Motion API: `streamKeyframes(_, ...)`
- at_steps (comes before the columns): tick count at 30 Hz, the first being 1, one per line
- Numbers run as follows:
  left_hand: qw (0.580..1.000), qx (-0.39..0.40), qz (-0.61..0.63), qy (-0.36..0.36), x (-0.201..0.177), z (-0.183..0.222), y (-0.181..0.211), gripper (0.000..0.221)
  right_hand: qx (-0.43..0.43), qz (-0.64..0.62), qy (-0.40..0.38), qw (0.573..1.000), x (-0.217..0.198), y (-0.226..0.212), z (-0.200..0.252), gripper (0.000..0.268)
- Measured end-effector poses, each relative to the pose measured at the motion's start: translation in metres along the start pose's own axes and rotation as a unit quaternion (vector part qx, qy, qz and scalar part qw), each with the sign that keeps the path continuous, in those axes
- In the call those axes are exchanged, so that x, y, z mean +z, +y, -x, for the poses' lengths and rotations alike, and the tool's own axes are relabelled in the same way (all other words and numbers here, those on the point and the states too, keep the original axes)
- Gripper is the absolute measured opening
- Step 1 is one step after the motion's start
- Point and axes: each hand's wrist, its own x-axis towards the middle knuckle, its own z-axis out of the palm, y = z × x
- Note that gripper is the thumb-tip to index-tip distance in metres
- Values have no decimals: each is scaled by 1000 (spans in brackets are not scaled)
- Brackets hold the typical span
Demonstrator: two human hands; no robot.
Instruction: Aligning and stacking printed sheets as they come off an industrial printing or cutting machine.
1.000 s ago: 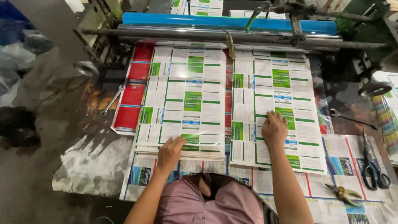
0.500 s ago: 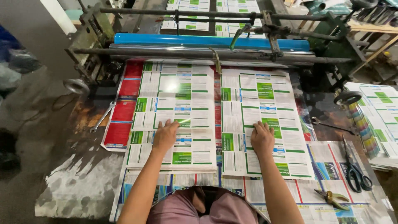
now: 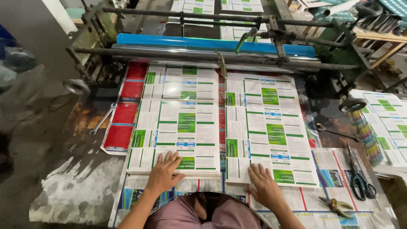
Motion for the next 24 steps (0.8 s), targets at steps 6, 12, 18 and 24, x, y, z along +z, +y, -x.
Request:
streamKeyframes(6,996,25,4,86,7,10,0,60,10,-82,-1,997,-26,14,-9,32)
streamKeyframes(12,993,37,-25,113,8,13,6,57,14,4,190,982,-119,-9,-16,20)
streamKeyframes(18,985,49,-30,165,8,14,9,49,67,11,148,987,-60,-24,0,56)
streamKeyframes(24,984,24,-43,172,16,16,9,48,70,0,193,979,-16,-11,-14,51)
